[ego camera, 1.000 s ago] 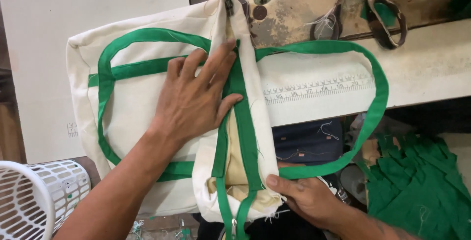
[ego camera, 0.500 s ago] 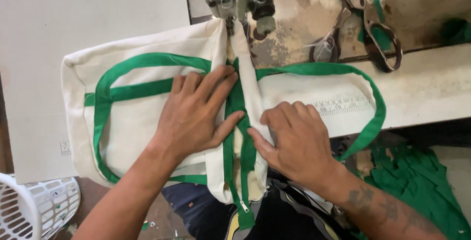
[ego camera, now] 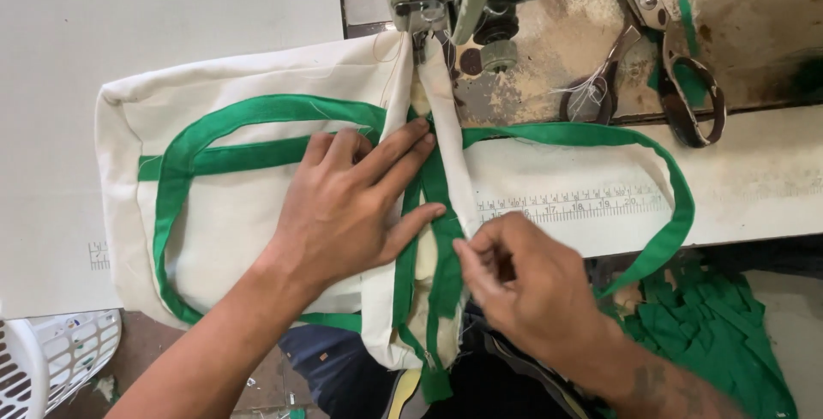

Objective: Sewing a green zipper onto a white canvas tote bag using an industrial sewing machine.

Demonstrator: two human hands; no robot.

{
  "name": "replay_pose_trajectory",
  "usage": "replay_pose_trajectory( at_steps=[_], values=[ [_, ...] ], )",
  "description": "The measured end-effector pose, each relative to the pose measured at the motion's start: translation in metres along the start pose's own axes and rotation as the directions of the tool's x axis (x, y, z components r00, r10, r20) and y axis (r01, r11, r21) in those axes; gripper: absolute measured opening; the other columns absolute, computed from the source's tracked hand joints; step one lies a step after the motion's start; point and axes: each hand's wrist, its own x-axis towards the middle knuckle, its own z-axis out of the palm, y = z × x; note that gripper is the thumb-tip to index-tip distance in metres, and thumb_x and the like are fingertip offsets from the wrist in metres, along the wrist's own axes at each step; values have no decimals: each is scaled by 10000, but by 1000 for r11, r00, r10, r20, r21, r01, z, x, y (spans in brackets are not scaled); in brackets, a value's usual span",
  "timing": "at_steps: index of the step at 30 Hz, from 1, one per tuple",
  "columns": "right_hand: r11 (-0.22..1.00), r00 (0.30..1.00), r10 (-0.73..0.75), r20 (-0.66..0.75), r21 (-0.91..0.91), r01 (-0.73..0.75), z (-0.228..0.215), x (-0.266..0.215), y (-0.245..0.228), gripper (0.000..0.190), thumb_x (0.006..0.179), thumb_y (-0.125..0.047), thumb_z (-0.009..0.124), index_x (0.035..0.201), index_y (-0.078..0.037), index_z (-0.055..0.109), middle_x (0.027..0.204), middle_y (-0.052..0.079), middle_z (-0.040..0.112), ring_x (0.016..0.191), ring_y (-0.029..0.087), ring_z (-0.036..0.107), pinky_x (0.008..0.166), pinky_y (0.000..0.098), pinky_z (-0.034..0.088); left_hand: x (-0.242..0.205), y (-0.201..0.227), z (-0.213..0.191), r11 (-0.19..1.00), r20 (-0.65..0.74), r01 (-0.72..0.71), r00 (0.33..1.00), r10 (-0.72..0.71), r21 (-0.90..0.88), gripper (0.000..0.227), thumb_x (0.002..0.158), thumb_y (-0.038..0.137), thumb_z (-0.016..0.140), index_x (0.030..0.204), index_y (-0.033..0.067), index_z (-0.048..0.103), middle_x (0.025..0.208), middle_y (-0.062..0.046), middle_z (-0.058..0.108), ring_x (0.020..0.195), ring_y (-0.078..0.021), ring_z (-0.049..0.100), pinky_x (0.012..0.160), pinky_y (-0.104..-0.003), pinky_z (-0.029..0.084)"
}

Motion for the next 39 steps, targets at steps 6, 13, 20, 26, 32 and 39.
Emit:
replay_pose_trajectory(
  at_steps=[6, 13, 20, 26, 32, 39],
  values=[
    [970, 987, -81, -141, -237, 46, 1, -1, -21, 325, 926, -271, 895, 1005, -68, 655, 834, 13, 637, 671, 119, 596, 603, 256, 518, 8, 4, -6, 1000, 62, -3, 998, 3, 2, 715, 1008, 623, 671, 1475, 84, 620, 1547, -83, 647, 934, -292, 619, 747, -408, 543],
    [926, 985, -143, -95, -365, 99, -5, 4, -20, 274, 1057, -129, 713, 831, -114, 558, 713, 14, 544, 595, 222, 521, 579, 401, 424, -3, 4, 0, 1000, 15, -14, 1000, 14, 7, 767, 1079, 707, 538, 1496, 76, 664, 1638, -96, 586, 840, -283, 604, 759, -423, 475],
    [921, 906, 315, 281, -320, -221, -32, 38, -8, 470, 1061, -600, 495, 1084, -201, 743, 963, 12, 768, 881, 200, 706, 796, 423, 579, -2, -3, 0, 999, 32, -42, 999, 42, -5, 729, 1069, 711, 562, 1469, 111, 664, 1676, -96, 538, 869, -279, 628, 774, -424, 519],
    [728, 886, -383, 263, -504, 464, -14, 78, 58, 820, 1138, -580, 668, 1725, -119, 330, 1804, 101, 352, 1686, 258, 146, 1400, 534, 54, 1, -9, -6, 997, 0, -68, 998, 68, -41, 648, 1073, 631, 619, 1393, 71, 672, 1649, -122, 577, 793, -286, 593, 749, -426, 496],
    [717, 898, -382, 217, -544, 436, -14, 78, 54, 757, 1151, -599, 698, 1733, -188, 442, 1799, 1, 346, 1685, 246, 266, 1398, 570, 107, 17, -20, -62, 979, 509, 127, 860, -27, -163, 650, 867, 35, 672, 1501, 14, 532, 1643, -189, 515, 985, -327, 655, 809, -435, 636],
    [745, 910, -366, 195, -525, 412, -12, 74, 53, 760, 1137, -564, 701, 1727, -178, 419, 1795, 6, 367, 1688, 265, 283, 1404, 619, 134, 11, 4, -31, 936, 107, -171, 984, 145, 308, 473, 986, 420, 738, 1355, 125, 746, 1442, -101, 756, 1393, -268, 607, 1214, -438, 377]
  ],
)
